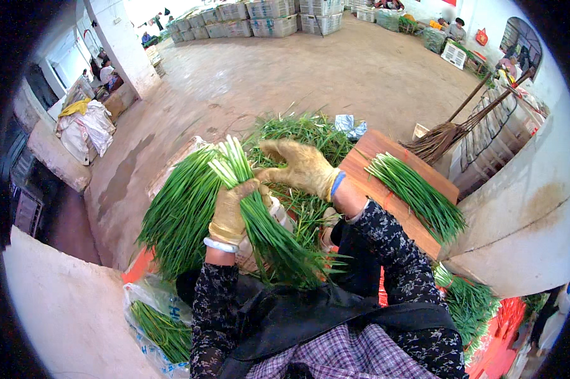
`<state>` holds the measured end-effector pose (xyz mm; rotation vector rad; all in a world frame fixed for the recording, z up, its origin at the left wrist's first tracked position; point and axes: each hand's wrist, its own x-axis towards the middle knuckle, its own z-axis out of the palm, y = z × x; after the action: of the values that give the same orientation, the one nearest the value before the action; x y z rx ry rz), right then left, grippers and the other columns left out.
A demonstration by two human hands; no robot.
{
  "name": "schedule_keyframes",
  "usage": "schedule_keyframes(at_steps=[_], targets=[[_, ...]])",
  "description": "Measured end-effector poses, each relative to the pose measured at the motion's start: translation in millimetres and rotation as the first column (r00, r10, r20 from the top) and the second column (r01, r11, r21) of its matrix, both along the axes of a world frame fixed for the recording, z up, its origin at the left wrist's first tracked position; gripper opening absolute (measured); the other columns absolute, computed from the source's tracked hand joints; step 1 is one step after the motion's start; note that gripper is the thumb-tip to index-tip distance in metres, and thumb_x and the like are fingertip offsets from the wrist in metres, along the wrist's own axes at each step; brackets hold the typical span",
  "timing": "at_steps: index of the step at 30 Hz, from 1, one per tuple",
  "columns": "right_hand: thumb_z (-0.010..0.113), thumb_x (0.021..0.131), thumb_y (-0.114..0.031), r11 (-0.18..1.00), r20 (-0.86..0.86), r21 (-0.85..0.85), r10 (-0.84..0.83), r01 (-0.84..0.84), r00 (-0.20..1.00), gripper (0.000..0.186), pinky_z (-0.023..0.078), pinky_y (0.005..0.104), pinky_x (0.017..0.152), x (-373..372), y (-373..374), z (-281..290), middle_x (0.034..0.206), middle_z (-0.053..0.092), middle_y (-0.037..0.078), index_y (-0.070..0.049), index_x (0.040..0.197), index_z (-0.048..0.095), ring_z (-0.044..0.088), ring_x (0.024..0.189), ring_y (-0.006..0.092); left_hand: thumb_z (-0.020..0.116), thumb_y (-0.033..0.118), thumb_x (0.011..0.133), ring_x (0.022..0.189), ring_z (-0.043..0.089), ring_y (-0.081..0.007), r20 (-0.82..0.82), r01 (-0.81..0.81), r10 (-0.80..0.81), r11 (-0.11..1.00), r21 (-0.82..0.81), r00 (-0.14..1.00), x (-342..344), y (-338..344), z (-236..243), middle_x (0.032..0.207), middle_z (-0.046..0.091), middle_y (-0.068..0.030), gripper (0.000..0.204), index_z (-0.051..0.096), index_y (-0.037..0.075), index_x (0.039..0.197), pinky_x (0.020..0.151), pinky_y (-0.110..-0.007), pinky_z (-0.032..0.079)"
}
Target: The person sorts through a pile of green chives by hand, removes debris and dry leaves, and then bundles them together using a red band on a wooden board.
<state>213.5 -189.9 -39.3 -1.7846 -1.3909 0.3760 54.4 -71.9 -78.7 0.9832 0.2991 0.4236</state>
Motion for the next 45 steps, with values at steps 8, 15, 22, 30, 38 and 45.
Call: schedule_keyframes(at_steps=[8, 15, 22, 30, 38, 45], targets=[[0.068, 0.085, -0.024, 0.978, 0.496, 0.152, 0.048, -0.141, 0.867, 0.02, 0.053, 0.0379, 0.084, 2, 52, -5, 0.104, 0.067, 0.01, -0.009, 0.098, 0.07, 0.065, 0.095, 0.0294, 0.066, 0.01, 0.081, 0.058, 0.057, -0.0184, -0.087, 0.076, -0.062, 0.984, 0.161, 0.994, -8, -26, -12, 0.069, 0.061, -0.0092, 0.028, 0.064, -0.004, 0.106, 0.056, -0.029, 0.047], [0.056, 0.093, -0.032, 0.922, 0.184, -0.182, -0.31, 0.342, 0.933, 0.035, 0.049, 0.0399, 0.091, 75, 39, 13, 0.12, 0.063, 0.015, -0.007, 0.114, 0.065, 0.06, 0.11, 0.032, 0.067, 0.012, 0.083, 0.064, 0.06, -0.0184, -0.074, 0.177, -0.166, 0.97, 0.169, 0.983, -18, -16, -31, 0.073, 0.063, -0.0094, 0.035, 0.062, -0.004, 0.114, 0.061, -0.029, 0.049], [0.055, 0.095, -0.048, 0.955, 0.252, -0.225, 0.249, -0.194, 0.935, 0.051, 0.048, 0.0387, 0.095, 4, 45, 19, 0.114, 0.065, 0.018, -0.008, 0.127, 0.059, 0.062, 0.107, 0.031, 0.07, 0.003, 0.079, 0.071, 0.067, -0.0206, -0.089, 0.22, -0.214, 0.973, 0.07, 0.973, -6, -17, -14, 0.089, 0.07, -0.0122, 0.029, 0.062, -0.002, 0.107, 0.069, -0.032, 0.055], [0.078, 0.081, -0.033, 0.996, -0.143, 0.078, 0.063, -0.052, 0.988, 0.086, 0.04, 0.0358, 0.108, -23, 4, -11, 0.146, 0.044, 0.018, -0.007, 0.148, 0.032, 0.049, 0.129, 0.0264, 0.062, 0.02, 0.091, 0.091, 0.063, -0.014, 0.161, -0.182, 0.277, 0.05, 0.982, 0.947, 13, 26, -2, 0.095, 0.066, -0.0095, 0.022, 0.066, 0.003, 0.104, 0.079, -0.029, 0.05], [0.07, 0.076, -0.028, 0.93, 0.179, 0.289, -0.284, 0.225, 0.942, 0.054, 0.054, 0.045, 0.078, -12, 9, 34, 0.102, 0.065, 0.018, -0.007, 0.123, 0.052, 0.066, 0.09, 0.0367, 0.063, 0.03, 0.093, 0.103, 0.061, -0.0249, 0.506, -0.164, 0.159, 0.986, -0.036, 0.848, 73, 17, 97, 0.111, 0.063, -0.0119, 0.049, 0.052, 0.0, 0.13, 0.094, -0.043, 0.049], [0.065, 0.08, -0.016, 0.86, 0.525, 0.044, -0.453, 0.508, 0.72, 0.046, 0.054, 0.0432, 0.081, 138, -118, 20, 0.105, 0.068, 0.014, -0.015, 0.125, 0.057, 0.067, 0.095, 0.0325, 0.061, 0.043, 0.091, 0.13, 0.046, -0.0317, 0.291, -0.092, 0.068, 0.993, 0.069, 0.954, 117, -3, 58, 0.137, 0.05, -0.022, 0.07, 0.042, -0.003, 0.139, 0.112, -0.046, 0.032]])
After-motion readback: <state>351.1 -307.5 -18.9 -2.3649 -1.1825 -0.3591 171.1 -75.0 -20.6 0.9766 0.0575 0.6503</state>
